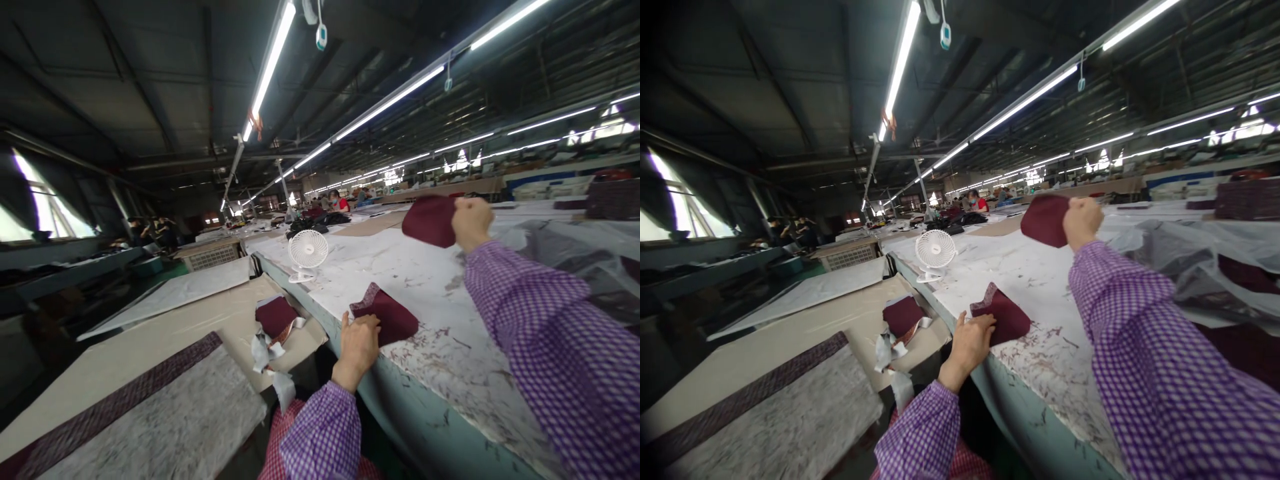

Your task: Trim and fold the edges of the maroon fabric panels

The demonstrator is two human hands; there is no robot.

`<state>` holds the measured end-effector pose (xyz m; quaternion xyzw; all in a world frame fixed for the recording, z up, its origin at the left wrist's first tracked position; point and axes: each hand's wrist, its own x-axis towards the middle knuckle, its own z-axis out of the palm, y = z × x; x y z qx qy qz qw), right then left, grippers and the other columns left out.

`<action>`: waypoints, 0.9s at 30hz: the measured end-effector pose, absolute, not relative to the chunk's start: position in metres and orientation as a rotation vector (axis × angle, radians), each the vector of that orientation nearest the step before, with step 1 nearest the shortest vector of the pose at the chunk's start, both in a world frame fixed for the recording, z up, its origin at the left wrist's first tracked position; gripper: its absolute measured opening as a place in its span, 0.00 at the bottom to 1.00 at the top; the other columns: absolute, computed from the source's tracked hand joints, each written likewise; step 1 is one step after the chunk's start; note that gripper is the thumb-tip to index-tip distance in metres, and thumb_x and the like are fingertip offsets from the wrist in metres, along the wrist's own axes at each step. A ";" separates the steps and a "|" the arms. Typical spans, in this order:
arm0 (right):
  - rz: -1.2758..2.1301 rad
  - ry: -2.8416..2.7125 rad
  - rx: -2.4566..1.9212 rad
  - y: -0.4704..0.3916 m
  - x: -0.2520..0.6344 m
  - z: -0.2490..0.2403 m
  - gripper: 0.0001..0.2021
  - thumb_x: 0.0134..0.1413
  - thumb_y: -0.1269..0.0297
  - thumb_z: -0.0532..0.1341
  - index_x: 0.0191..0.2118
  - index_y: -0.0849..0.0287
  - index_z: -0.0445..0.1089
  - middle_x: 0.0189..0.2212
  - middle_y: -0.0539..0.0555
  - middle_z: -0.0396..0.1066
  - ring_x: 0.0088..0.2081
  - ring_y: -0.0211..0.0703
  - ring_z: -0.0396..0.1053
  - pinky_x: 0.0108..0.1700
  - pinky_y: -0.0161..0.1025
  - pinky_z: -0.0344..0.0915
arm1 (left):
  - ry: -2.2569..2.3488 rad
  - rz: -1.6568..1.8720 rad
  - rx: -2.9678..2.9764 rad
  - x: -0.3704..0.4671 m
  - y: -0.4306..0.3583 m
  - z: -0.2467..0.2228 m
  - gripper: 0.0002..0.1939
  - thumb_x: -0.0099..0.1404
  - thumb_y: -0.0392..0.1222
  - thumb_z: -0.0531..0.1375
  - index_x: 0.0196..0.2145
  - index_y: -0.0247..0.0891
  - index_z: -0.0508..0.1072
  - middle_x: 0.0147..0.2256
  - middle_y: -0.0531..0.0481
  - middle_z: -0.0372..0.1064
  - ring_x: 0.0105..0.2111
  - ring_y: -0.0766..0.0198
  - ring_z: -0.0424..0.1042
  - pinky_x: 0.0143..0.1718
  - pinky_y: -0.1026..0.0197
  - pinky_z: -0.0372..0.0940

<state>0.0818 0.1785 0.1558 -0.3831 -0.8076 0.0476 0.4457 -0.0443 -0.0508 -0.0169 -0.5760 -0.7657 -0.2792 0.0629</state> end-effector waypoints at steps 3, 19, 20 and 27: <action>0.185 -1.746 -1.135 0.202 0.116 0.179 0.25 0.63 0.64 0.42 0.51 0.79 0.66 0.46 0.77 0.68 0.43 0.51 0.67 0.38 0.42 0.57 | -2.325 -0.909 -1.728 -0.047 -0.051 -0.018 0.14 0.67 0.36 0.51 0.46 0.42 0.73 0.52 0.47 0.71 0.54 0.57 0.67 0.63 0.42 0.43; 0.069 -2.646 -0.009 0.041 0.156 0.081 0.13 0.62 0.59 0.50 0.33 0.54 0.70 0.31 0.55 0.73 0.31 0.43 0.69 0.33 0.40 0.61 | -2.010 -3.488 -1.696 0.021 -0.066 0.016 0.34 0.55 0.65 0.59 0.46 0.31 0.65 0.41 0.36 0.70 0.36 0.52 0.74 0.30 0.51 0.72; 0.079 -2.729 0.083 0.031 0.157 0.074 0.13 0.62 0.60 0.51 0.32 0.53 0.71 0.30 0.55 0.73 0.30 0.43 0.69 0.32 0.39 0.61 | -2.001 -3.525 -1.598 0.023 -0.069 0.014 0.30 0.53 0.57 0.64 0.45 0.31 0.66 0.39 0.38 0.71 0.34 0.55 0.74 0.29 0.54 0.72; 0.569 -2.583 -0.021 0.027 0.171 0.080 0.16 0.61 0.55 0.54 0.49 0.55 0.71 0.48 0.57 0.70 0.48 0.45 0.68 0.50 0.42 0.64 | -2.048 -3.256 -1.301 0.022 -0.097 0.000 0.23 0.47 0.31 0.63 0.44 0.35 0.73 0.34 0.48 0.74 0.29 0.67 0.72 0.29 0.68 0.66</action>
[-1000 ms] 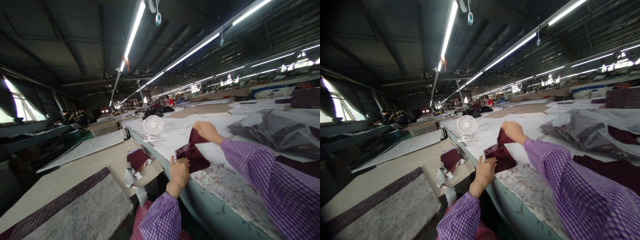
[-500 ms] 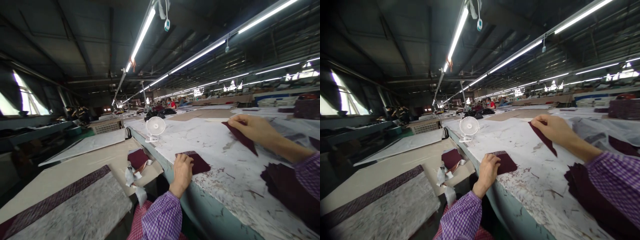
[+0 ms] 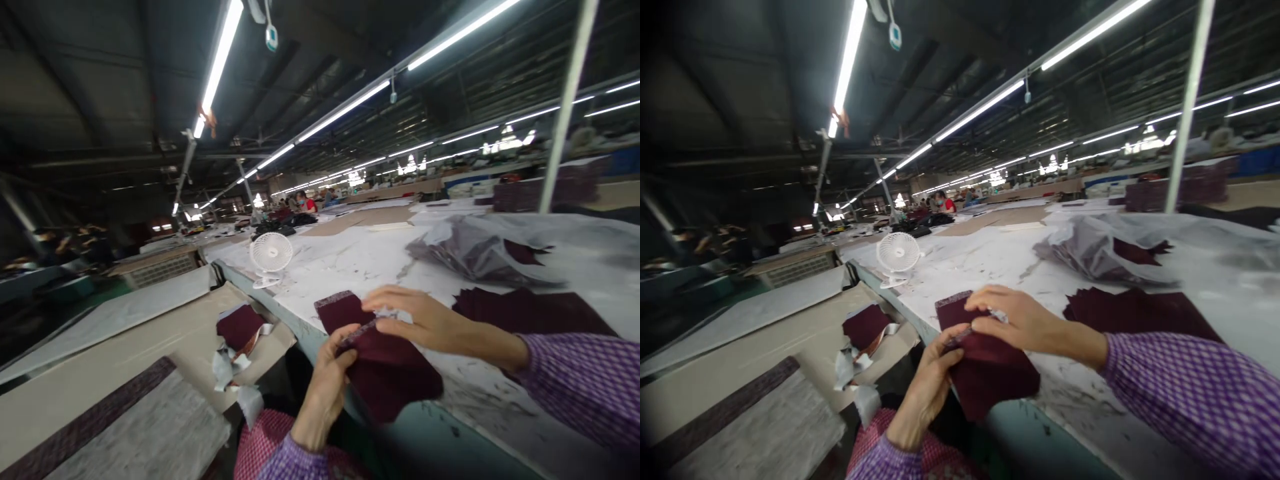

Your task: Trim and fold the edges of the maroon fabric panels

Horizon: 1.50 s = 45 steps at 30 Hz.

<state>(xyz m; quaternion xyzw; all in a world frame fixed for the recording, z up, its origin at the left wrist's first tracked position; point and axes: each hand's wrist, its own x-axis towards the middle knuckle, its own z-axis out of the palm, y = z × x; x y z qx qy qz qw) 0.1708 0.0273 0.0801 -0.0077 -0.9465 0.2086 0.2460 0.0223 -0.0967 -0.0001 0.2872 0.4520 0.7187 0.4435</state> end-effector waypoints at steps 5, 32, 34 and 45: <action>1.173 -2.599 -0.509 0.058 0.177 0.070 0.35 0.53 0.53 0.62 0.64 0.57 0.53 0.55 0.64 0.62 0.47 0.47 0.69 0.44 0.42 0.68 | 1.132 1.720 0.731 0.019 -0.108 0.003 0.29 0.49 0.38 0.66 0.50 0.40 0.70 0.40 0.46 0.76 0.35 0.59 0.76 0.36 0.60 0.70; 0.247 -2.935 -0.547 0.100 0.188 0.046 0.10 0.56 0.67 0.58 0.41 0.60 0.76 0.37 0.55 0.76 0.39 0.43 0.70 0.39 0.35 0.59 | 2.372 0.717 1.991 0.041 -0.020 0.007 0.13 0.65 0.36 0.56 0.43 0.41 0.78 0.36 0.49 0.73 0.39 0.61 0.71 0.36 0.62 0.60; 0.170 -2.956 -0.500 0.100 0.190 0.045 0.10 0.57 0.68 0.57 0.38 0.59 0.77 0.37 0.54 0.76 0.38 0.41 0.70 0.38 0.35 0.58 | 2.396 0.667 2.042 0.042 -0.022 0.006 0.14 0.66 0.37 0.54 0.43 0.43 0.78 0.35 0.50 0.71 0.37 0.62 0.70 0.35 0.62 0.59; 0.063 -2.996 -0.478 0.100 0.189 0.041 0.11 0.55 0.69 0.55 0.35 0.58 0.77 0.33 0.54 0.75 0.34 0.40 0.68 0.34 0.33 0.56 | 2.431 0.380 2.398 0.046 -0.024 0.006 0.17 0.69 0.36 0.49 0.38 0.44 0.77 0.35 0.49 0.68 0.37 0.60 0.67 0.33 0.60 0.57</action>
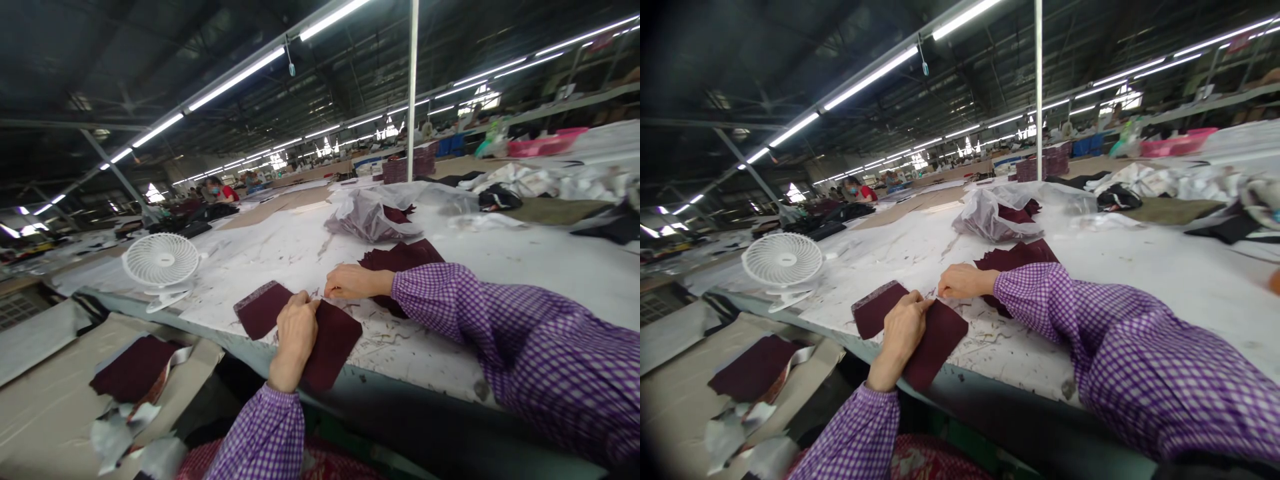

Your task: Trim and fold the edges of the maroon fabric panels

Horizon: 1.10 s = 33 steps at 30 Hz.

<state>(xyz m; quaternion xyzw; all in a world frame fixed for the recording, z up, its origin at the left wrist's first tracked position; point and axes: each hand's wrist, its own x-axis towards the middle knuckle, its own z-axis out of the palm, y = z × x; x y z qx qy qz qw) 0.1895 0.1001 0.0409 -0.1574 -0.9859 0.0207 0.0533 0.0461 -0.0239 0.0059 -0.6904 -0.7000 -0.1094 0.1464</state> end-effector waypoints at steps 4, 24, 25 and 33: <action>0.061 -2.956 -0.501 0.089 0.188 0.049 0.12 0.58 0.69 0.54 0.39 0.57 0.75 0.35 0.53 0.75 0.35 0.40 0.69 0.34 0.34 0.55 | -2.012 -0.259 -1.991 0.047 -0.024 0.008 0.17 0.68 0.35 0.48 0.39 0.43 0.77 0.36 0.48 0.69 0.38 0.60 0.68 0.34 0.60 0.58; -0.254 -3.136 -0.443 0.066 0.182 0.046 0.16 0.57 0.75 0.52 0.47 0.59 0.73 0.40 0.59 0.73 0.44 0.47 0.68 0.38 0.37 0.59 | -1.899 -0.875 -2.052 0.002 -0.071 -0.013 0.14 0.69 0.37 0.51 0.37 0.39 0.77 0.32 0.49 0.69 0.36 0.61 0.66 0.38 0.59 0.62; -0.284 -3.152 -0.428 0.064 0.181 0.048 0.17 0.56 0.75 0.52 0.47 0.58 0.73 0.40 0.59 0.73 0.43 0.47 0.68 0.38 0.37 0.60 | -1.893 -0.877 -2.045 0.002 -0.072 -0.013 0.14 0.69 0.37 0.51 0.37 0.39 0.77 0.32 0.49 0.69 0.36 0.61 0.66 0.38 0.59 0.62; -0.454 -3.287 -0.273 0.044 0.167 0.066 0.25 0.54 0.76 0.53 0.57 0.54 0.67 0.33 0.60 0.73 0.36 0.48 0.70 0.33 0.38 0.60 | -1.922 -0.806 -2.049 0.003 -0.072 -0.011 0.14 0.69 0.38 0.50 0.38 0.41 0.76 0.33 0.48 0.68 0.36 0.61 0.65 0.39 0.58 0.62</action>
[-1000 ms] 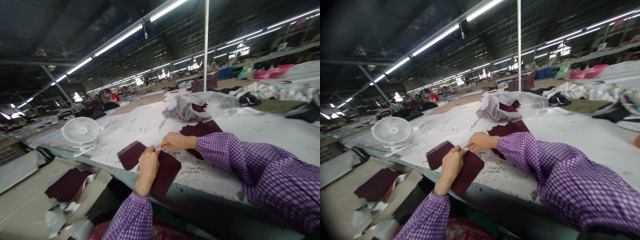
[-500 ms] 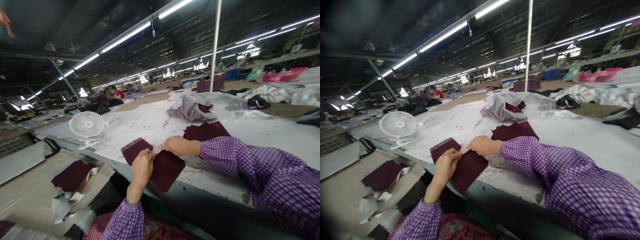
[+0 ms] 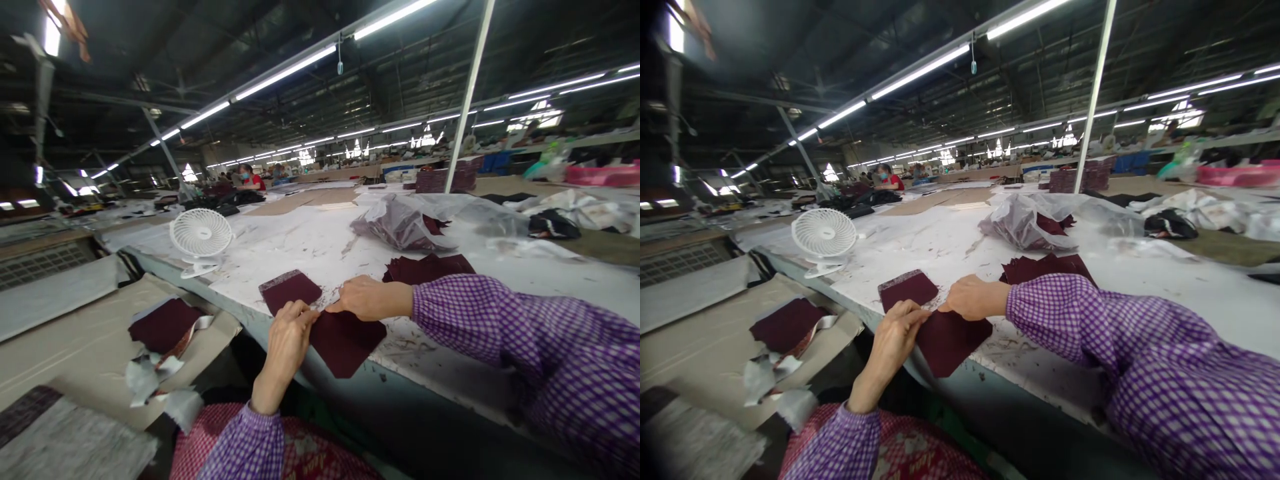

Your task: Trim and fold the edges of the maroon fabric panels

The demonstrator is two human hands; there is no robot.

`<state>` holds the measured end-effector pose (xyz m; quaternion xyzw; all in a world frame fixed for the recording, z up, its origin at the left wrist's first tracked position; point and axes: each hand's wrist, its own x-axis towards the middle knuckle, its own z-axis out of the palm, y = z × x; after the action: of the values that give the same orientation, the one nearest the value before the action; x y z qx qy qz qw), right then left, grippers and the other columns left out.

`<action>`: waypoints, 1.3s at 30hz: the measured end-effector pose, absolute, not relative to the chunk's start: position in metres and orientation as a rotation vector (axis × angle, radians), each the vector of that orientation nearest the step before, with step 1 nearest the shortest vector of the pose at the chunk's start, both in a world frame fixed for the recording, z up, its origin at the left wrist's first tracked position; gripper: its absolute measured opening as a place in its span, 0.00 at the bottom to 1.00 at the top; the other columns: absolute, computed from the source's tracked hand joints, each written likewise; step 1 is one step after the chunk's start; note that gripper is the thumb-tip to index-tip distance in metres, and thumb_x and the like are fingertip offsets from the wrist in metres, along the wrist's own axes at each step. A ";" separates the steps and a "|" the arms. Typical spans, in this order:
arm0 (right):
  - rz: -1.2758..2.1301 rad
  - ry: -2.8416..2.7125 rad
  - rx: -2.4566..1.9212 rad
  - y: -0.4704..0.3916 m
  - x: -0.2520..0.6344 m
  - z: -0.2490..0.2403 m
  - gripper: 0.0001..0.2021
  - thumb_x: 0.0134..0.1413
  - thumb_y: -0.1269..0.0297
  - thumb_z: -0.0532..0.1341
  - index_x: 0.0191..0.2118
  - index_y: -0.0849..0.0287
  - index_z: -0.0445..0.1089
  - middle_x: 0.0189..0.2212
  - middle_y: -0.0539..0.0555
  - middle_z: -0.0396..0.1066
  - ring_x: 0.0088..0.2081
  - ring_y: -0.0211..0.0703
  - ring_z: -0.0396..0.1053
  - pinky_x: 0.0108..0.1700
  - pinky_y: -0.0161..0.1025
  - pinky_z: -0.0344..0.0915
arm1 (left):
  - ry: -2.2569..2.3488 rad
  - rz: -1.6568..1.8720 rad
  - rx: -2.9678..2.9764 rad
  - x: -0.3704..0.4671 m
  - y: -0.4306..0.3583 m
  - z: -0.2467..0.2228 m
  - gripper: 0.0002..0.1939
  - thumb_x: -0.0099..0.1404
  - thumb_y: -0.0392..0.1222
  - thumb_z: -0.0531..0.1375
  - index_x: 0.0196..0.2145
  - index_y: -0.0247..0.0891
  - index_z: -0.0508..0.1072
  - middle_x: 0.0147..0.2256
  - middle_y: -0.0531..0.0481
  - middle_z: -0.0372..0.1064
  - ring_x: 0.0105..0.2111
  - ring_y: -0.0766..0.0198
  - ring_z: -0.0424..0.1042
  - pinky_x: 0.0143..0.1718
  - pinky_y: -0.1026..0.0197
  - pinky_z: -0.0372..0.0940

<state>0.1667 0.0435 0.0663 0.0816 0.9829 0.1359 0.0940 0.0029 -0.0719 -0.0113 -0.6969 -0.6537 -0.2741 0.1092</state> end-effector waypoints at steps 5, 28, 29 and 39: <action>0.340 2.832 0.194 0.034 0.154 0.084 0.28 0.54 0.77 0.53 0.59 0.48 0.64 0.35 0.59 0.74 0.34 0.46 0.69 0.34 0.38 0.58 | -1.951 -0.874 -2.062 -0.004 -0.077 -0.011 0.12 0.69 0.38 0.50 0.34 0.39 0.74 0.32 0.48 0.67 0.36 0.60 0.65 0.39 0.58 0.62; 0.456 2.737 0.051 0.025 0.136 0.090 0.29 0.56 0.77 0.51 0.62 0.49 0.61 0.31 0.58 0.73 0.28 0.41 0.66 0.31 0.37 0.56 | -2.052 -1.451 -1.882 -0.018 -0.095 -0.026 0.09 0.66 0.36 0.52 0.33 0.39 0.71 0.33 0.49 0.68 0.35 0.62 0.69 0.39 0.60 0.65; 0.465 2.759 0.031 0.025 0.137 0.089 0.29 0.56 0.77 0.51 0.62 0.49 0.60 0.30 0.58 0.73 0.28 0.41 0.66 0.31 0.36 0.56 | -2.046 -1.443 -1.818 -0.017 -0.095 -0.026 0.09 0.66 0.36 0.52 0.34 0.38 0.71 0.34 0.48 0.69 0.36 0.61 0.69 0.40 0.59 0.65; 0.344 2.925 0.280 0.057 0.174 0.068 0.31 0.54 0.78 0.50 0.62 0.48 0.59 0.41 0.60 0.71 0.38 0.46 0.69 0.33 0.37 0.58 | -1.880 -0.911 -1.897 -0.004 -0.101 -0.036 0.16 0.69 0.43 0.51 0.51 0.44 0.71 0.56 0.47 0.65 0.60 0.50 0.55 0.56 0.45 0.56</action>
<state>0.1743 0.0571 0.0681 0.0944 0.9845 0.1159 0.0916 -0.0036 -0.1010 -0.0356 -0.6638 -0.6577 -0.3186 0.1593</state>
